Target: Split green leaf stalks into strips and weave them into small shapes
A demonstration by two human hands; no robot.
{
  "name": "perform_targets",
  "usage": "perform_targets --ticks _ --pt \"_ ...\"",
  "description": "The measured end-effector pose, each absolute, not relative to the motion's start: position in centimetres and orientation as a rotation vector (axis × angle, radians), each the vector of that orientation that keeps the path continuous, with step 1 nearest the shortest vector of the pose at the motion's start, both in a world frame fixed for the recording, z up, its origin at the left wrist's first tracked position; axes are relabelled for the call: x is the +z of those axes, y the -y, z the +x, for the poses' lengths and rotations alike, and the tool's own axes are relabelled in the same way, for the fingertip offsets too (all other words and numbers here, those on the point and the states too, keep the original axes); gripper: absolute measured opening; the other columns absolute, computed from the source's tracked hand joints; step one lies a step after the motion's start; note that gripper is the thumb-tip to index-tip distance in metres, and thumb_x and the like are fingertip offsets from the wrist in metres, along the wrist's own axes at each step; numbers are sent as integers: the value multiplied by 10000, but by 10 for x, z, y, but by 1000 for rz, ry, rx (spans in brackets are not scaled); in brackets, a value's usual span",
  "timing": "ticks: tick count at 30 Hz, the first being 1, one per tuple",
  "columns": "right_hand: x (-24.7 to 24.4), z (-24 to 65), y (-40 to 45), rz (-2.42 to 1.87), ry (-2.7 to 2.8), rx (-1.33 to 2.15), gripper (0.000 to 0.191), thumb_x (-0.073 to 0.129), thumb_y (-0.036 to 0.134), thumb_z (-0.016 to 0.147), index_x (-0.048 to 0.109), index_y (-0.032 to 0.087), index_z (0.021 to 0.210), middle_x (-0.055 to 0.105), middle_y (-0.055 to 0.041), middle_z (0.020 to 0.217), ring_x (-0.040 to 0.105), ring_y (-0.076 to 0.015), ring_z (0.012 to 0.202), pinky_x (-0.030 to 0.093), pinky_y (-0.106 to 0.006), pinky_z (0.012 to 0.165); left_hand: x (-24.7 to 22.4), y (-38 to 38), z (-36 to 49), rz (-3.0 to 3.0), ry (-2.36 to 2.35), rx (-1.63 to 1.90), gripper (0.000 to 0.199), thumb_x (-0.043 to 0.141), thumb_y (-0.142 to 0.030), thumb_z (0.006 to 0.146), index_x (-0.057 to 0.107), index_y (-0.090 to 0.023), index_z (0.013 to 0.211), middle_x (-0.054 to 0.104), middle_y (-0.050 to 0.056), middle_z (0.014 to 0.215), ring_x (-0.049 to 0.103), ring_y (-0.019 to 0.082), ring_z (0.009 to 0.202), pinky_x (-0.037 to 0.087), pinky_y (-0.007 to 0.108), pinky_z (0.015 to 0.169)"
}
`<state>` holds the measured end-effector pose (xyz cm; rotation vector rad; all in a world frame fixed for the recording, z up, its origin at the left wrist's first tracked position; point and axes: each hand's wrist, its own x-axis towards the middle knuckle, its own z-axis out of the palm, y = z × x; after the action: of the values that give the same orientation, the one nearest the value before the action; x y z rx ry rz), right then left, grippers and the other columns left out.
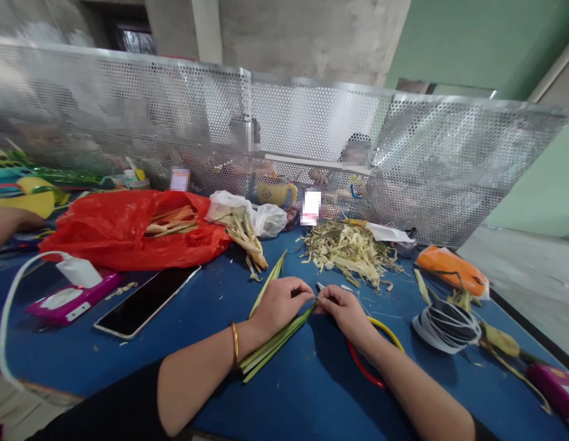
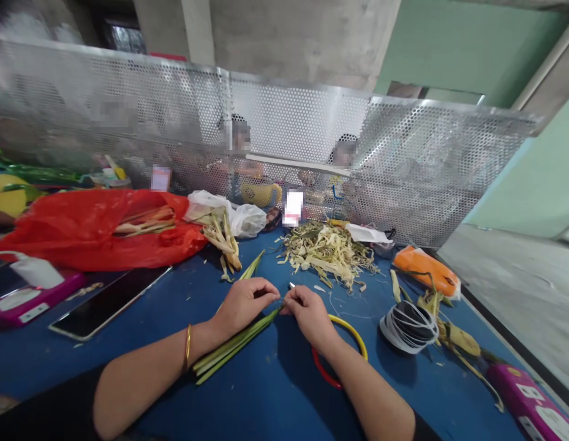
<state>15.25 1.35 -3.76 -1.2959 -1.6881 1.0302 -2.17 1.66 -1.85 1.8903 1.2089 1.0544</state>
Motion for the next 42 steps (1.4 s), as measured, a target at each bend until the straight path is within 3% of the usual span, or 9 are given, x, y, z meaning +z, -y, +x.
perform_targets --ticks 8,12,15,20,24,26,31,37,42 --pt "-19 155 -11 -1258 1658 983 140 591 306 742 559 201 654 547 15 628 500 -147 622 381 -276 634 -25 -30 -29 1970 -1622 919 149 480 -195 834 560 -195 709 631 24 735 563 173 713 355 278 632" --pt "-8 155 -7 -1095 1718 994 214 622 333 766 583 188 614 610 -45 845 549 -187 842 405 -294 739 -22 -29 -31 2024 -1691 869 156 448 -175 835 540 -197 711 624 48 788 564 196 770 349 299 662" --pt "-5 151 0 -982 1715 1210 249 615 390 809 605 179 677 654 -78 997 595 -178 810 436 -301 712 -21 -28 -30 1963 -1629 858 149 469 -173 814 533 -194 682 620 45 763 565 189 762 365 295 666" --pt "-6 147 5 -904 1594 1458 227 604 396 842 603 180 774 675 -39 779 623 -150 666 457 -290 677 -22 -29 -25 1730 -1453 863 154 439 -224 835 545 -183 731 582 4 636 529 129 561 384 247 536" --pt "-10 147 3 -964 1536 1437 242 624 415 819 599 181 762 631 -16 707 608 -150 664 464 -288 695 -19 -26 -22 1084 -1025 980 127 427 -253 855 464 -177 760 621 26 781 455 66 469 338 207 448" --pt "-12 147 1 -965 1522 1434 239 628 411 813 591 183 751 623 -14 721 602 -149 669 466 -291 702 -19 -24 -21 967 -894 961 134 463 -266 842 431 -180 744 592 9 749 455 59 470 348 203 456" --pt "-11 145 2 -962 1543 1411 226 609 378 828 570 189 709 602 -6 686 580 -146 659 466 -294 697 -20 -21 -19 1229 -837 920 174 463 -291 855 379 -212 725 366 -94 524 354 73 422 349 214 468" --pt "-7 141 5 -1011 1623 1323 231 591 373 825 539 199 682 585 7 648 573 -151 641 467 -300 676 -18 -21 -26 1930 -1135 947 113 430 -195 852 461 -210 744 518 -35 629 493 143 595 349 264 587" --pt "-7 143 3 -1081 1651 1291 225 595 365 804 517 204 667 583 11 623 573 -149 617 463 -293 657 -18 -20 -27 2146 -1186 862 120 405 -189 867 491 -214 786 541 -15 659 525 165 645 336 269 600"
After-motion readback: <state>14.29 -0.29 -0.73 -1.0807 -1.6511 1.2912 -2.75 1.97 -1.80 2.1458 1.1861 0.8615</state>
